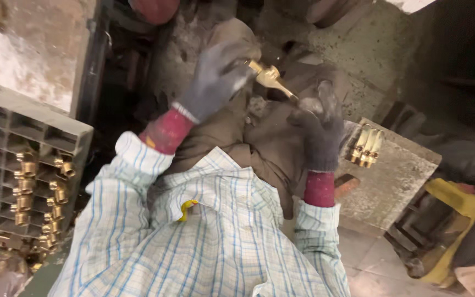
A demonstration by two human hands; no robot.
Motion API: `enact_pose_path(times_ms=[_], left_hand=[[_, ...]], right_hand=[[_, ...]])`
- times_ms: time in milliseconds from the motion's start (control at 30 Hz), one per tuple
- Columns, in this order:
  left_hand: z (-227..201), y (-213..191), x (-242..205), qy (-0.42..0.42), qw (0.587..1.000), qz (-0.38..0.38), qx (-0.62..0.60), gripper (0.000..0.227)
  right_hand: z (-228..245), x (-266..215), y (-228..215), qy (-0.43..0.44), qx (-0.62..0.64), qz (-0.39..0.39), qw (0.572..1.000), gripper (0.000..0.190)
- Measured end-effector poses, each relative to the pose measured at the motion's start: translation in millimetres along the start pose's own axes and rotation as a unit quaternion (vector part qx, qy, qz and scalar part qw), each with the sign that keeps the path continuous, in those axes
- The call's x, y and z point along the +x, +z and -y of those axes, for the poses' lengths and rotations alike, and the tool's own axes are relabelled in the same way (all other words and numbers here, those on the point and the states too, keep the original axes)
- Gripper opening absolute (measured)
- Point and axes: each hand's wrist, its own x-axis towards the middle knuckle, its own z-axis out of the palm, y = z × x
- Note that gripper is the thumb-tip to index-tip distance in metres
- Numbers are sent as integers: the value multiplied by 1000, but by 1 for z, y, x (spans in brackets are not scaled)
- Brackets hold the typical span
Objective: The person sits on the floor and repeatedly rubs small brass fittings with a cloth to clean or polish them. They handle the parts one at a time, rotating them to wipe different surfaces, and place finished pieces on a nearby metal block.
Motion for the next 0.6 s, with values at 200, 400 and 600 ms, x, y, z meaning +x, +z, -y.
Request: enact_pose_path(times_ms=[200, 400, 600], left_hand=[[-37, -24, -22, 133, 986, -75, 73, 29], [-50, -31, -33, 141, 982, -121, 21, 30], [-51, -37, -38, 100, 984, -146, -12, 28]], right_hand=[[-46, 3, 9, 166, 332, -66, 926, 45], [-63, 8, 6, 152, 386, -51, 909, 36], [-48, 7, 11, 167, 452, -9, 876, 32]])
